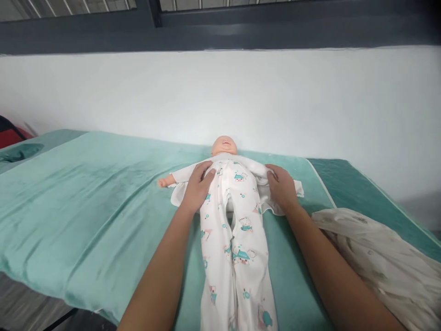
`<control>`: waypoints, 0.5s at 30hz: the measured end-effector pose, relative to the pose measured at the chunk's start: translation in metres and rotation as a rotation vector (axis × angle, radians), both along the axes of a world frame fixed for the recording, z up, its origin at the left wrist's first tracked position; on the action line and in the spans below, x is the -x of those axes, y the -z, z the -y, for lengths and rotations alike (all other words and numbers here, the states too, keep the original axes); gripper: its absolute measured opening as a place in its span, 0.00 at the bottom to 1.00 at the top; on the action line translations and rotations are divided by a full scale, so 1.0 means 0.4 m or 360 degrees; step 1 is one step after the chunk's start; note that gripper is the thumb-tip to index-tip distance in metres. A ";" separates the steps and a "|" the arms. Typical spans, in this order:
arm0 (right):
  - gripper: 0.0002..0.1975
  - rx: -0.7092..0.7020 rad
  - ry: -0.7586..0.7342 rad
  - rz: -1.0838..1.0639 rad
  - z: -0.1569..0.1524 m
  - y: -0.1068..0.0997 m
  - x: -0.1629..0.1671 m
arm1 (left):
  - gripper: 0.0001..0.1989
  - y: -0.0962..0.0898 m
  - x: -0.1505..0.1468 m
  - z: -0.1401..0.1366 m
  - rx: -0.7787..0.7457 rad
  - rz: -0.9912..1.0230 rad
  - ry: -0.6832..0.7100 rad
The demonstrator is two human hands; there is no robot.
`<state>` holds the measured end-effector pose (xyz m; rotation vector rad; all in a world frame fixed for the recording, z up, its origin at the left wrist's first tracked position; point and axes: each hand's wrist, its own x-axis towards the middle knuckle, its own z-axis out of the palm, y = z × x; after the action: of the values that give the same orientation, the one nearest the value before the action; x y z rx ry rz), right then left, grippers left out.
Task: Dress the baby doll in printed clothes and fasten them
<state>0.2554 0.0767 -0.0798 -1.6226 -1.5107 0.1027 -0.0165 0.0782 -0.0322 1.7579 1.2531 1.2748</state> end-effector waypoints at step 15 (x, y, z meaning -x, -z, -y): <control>0.19 -0.0005 -0.0682 -0.0387 0.020 -0.111 0.188 | 0.26 0.031 -0.003 0.008 -0.0052 0.0052 0.0212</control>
<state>0.1801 0.0685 -0.0356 -1.2110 -1.6382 0.5143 -0.0152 0.0749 -0.0447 1.8046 1.0840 1.2484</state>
